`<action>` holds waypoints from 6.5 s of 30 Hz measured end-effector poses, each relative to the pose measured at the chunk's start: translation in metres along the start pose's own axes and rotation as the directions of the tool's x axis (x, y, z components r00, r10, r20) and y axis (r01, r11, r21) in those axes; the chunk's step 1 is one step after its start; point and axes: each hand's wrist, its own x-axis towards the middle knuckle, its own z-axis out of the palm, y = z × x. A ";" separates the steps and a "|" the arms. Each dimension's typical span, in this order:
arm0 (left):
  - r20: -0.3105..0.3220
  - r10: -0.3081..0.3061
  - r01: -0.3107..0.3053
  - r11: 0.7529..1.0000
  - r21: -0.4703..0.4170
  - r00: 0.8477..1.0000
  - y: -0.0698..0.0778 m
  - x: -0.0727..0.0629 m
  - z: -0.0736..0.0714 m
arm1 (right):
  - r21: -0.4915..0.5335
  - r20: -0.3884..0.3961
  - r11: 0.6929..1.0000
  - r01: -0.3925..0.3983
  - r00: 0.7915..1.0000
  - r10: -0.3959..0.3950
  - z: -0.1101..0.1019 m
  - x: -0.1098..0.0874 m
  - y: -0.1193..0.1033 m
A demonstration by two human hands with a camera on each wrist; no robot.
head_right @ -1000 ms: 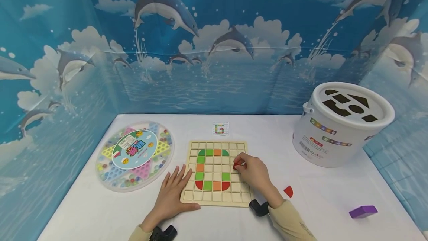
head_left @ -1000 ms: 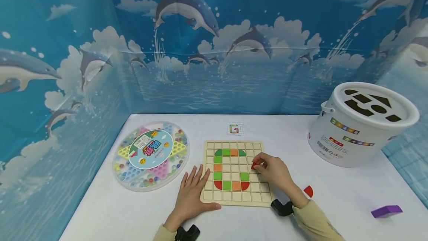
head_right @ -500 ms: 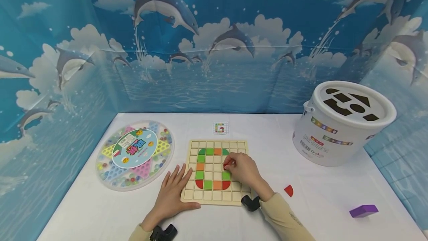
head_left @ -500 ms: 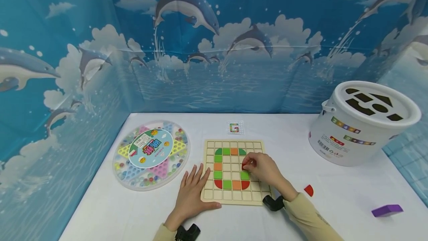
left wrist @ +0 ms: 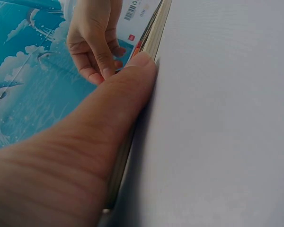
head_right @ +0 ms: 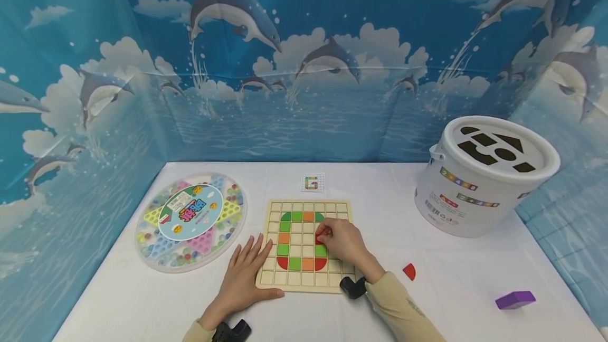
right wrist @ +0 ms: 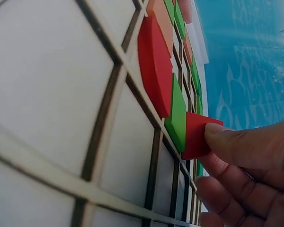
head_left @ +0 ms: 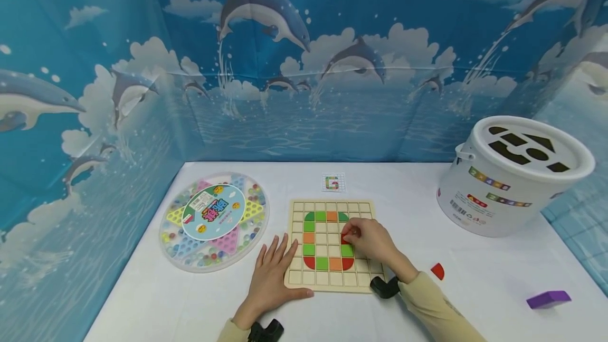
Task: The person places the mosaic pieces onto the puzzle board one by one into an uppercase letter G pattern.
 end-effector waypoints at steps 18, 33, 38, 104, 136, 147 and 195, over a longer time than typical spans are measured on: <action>0.014 -0.011 0.012 1.000 -0.011 1.000 0.001 0.000 -0.002 | -0.075 -0.006 0.994 -0.083 0.997 0.083 -0.005 0.005 -0.010; 0.010 -0.010 0.010 1.000 -0.001 1.000 0.000 -0.002 0.000 | -0.138 0.031 0.990 -0.038 0.999 0.043 -0.006 -0.007 -0.006; 0.008 -0.007 0.007 1.000 0.004 1.000 -0.001 -0.001 0.003 | -0.138 0.069 0.990 -0.022 0.997 0.032 -0.011 -0.014 -0.001; 0.032 -0.021 0.021 1.000 0.004 0.999 0.002 0.000 0.001 | -0.175 0.099 0.904 -0.390 0.907 0.410 -0.079 -0.099 0.073; -0.019 0.008 -0.008 1.000 0.004 1.000 -0.001 -0.001 0.002 | 0.013 -0.084 0.998 -0.054 0.995 0.055 -0.024 -0.020 0.015; 0.017 -0.017 0.016 1.000 0.012 1.000 0.001 0.000 0.000 | 0.062 -0.004 0.998 0.021 1.000 -0.021 0.002 0.006 -0.006; 0.023 -0.029 0.029 1.000 0.005 0.999 0.000 0.001 0.001 | -0.134 0.029 0.991 0.011 1.000 -0.007 0.007 0.006 -0.011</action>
